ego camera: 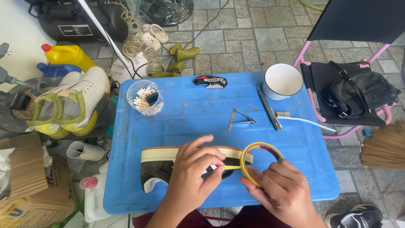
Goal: The person applies yellow masking tape along the edge of a sneaker's sole. They wrap the tape around the perimeter of the shoe, smoothing it down with their fingers to ensure it adheres properly.
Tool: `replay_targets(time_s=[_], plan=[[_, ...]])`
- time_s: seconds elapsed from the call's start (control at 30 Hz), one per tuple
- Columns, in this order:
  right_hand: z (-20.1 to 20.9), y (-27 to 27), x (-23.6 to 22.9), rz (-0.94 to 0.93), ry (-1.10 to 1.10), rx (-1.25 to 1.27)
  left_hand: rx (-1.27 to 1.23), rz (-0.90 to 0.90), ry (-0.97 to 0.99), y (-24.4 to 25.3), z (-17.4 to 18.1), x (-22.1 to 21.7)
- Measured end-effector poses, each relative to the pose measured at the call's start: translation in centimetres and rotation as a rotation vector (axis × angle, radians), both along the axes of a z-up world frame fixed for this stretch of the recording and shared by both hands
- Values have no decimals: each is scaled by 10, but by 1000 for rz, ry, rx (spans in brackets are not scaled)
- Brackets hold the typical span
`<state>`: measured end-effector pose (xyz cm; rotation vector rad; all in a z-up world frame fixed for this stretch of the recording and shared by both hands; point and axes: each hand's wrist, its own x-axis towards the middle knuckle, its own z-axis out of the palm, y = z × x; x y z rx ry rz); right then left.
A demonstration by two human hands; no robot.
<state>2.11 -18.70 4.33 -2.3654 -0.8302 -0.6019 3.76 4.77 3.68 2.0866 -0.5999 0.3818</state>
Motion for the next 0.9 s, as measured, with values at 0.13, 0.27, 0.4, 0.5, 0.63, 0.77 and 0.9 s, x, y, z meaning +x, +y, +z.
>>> replay_targets(time_s=[0.13, 0.27, 0.4, 0.5, 0.63, 0.77, 0.9], plan=[[0, -4, 1, 86, 78, -32, 51, 85, 27, -4, -8, -3], [10, -14, 2, 228, 131, -160, 47, 125, 51, -4, -12, -3], [19, -17, 7, 227, 41, -179, 76, 128, 63, -6, -14, 1], [14, -9, 4, 100, 19, -172, 83, 124, 59, -6, -16, 3], [13, -2, -3, 24, 99, -146, 90, 118, 65, -6, -18, 1], [16, 3, -2, 29, 66, -214, 32, 153, 49, -5, -19, -1], [18, 7, 2, 24, 89, -339, 10, 239, 36, -9, -23, -2]])
